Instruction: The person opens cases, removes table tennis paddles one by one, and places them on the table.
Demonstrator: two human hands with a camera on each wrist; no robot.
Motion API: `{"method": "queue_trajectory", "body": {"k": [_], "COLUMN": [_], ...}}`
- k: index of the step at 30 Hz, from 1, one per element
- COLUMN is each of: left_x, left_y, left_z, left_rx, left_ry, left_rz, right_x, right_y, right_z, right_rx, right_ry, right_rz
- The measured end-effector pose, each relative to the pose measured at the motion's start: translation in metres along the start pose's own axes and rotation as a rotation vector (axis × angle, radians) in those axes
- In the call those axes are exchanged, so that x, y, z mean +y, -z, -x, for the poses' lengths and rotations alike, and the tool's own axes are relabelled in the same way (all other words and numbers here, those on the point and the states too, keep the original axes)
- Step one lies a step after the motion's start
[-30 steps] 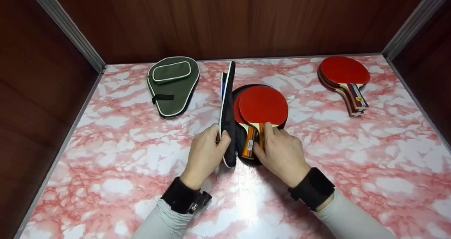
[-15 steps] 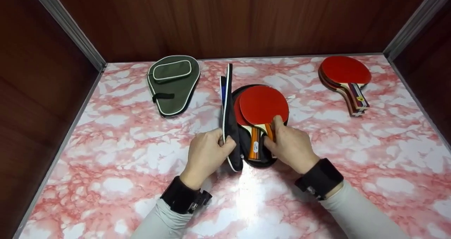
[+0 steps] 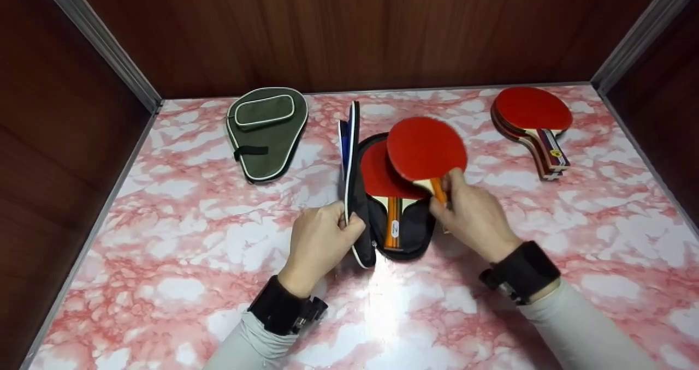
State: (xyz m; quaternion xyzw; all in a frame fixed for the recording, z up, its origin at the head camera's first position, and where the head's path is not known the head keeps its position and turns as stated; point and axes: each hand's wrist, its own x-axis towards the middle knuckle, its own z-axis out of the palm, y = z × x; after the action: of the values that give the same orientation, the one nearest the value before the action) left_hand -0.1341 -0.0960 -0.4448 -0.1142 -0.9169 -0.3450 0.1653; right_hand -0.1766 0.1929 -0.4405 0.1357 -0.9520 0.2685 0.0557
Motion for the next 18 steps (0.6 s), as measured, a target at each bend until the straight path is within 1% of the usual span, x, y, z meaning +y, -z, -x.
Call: {"method": "queue_trajectory", "body": {"k": [4, 9, 13, 18], "left_x": [0.000, 0.001, 0.001, 0.001], "left_y": [0.000, 0.001, 0.000, -0.001], "left_z": [0.000, 0.001, 0.001, 0.001], "left_rx": [-0.005, -0.010, -0.016, -0.017], "left_ry": [0.008, 0.004, -0.006, -0.004], "left_rz": [-0.010, -0.016, -0.016, -0.009], "right_x": [0.013, 0.034, 0.048, 0.057], "right_y": [0.016, 0.031, 0.038, 0.038], "right_z": [-0.011, -0.029, -0.043, -0.059], "right_rx": [-0.022, -0.048, -0.055, -0.061], "right_ry": [-0.042, -0.112, -0.166, -0.204], "right_rz": [0.003, 0.061, 0.095, 0.109]}}
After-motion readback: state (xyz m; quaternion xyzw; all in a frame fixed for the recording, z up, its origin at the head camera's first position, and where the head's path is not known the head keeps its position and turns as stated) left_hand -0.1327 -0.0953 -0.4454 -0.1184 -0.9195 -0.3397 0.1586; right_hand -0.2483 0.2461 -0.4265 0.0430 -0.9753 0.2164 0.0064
